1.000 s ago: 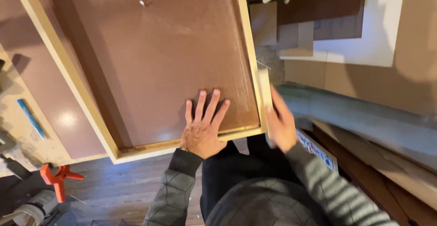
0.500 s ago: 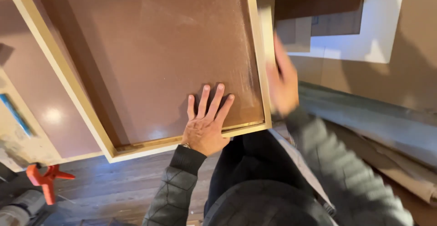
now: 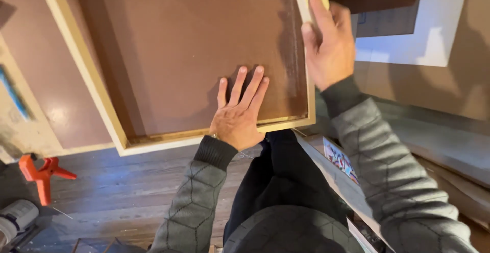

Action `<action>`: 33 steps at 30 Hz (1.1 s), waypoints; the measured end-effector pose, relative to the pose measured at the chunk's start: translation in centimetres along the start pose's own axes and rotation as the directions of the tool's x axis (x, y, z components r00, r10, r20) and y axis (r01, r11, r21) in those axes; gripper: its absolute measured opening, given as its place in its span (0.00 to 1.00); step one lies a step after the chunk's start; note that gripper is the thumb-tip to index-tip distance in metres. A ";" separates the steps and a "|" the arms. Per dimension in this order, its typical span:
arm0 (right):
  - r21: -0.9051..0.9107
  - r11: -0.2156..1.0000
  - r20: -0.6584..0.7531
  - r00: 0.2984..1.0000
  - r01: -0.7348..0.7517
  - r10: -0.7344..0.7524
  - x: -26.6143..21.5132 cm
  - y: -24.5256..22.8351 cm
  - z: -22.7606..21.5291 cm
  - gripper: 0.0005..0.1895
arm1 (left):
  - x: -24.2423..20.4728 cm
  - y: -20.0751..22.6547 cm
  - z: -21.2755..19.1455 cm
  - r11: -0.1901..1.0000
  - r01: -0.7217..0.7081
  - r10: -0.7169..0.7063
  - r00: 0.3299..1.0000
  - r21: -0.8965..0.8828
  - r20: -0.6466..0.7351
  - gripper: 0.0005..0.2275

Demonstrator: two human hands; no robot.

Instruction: Apply glue to the joints of a wooden frame and sand the edges to finish.

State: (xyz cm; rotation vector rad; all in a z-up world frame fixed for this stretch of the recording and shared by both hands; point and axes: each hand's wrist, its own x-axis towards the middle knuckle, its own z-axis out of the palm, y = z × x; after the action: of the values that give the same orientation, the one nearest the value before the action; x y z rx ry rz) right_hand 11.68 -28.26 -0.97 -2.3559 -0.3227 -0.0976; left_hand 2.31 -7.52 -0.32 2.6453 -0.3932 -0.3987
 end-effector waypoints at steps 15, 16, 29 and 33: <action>-0.247 0.969 0.100 0.995 0.025 0.000 -7.1 -1.4 -1.9 0.23 | -1.2 0.0 0.5 1.000 -0.011 0.011 1.000 -0.025 0.007 0.50; -0.284 0.958 0.085 0.996 0.039 -0.015 -7.6 -1.5 -2.1 0.21 | -0.8 -0.1 0.4 0.999 -0.024 0.024 1.000 -0.021 0.012 0.50; -0.213 0.965 0.253 0.962 0.156 -0.100 -13.9 1.7 -5.8 0.26 | -0.2 -0.7 0.9 0.999 -0.035 0.035 0.999 0.001 -0.036 0.49; -0.319 0.937 0.258 0.964 0.142 -0.058 -11.1 1.2 -5.8 0.24 | -0.7 -0.4 0.7 0.999 -0.031 0.029 0.998 -0.039 -0.055 0.49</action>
State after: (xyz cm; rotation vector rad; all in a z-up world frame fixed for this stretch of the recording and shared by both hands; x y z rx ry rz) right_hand 1.45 -35.35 0.61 -2.6958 -0.5885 0.1008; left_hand 1.48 -7.21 -0.90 2.6020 -0.4035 -0.3206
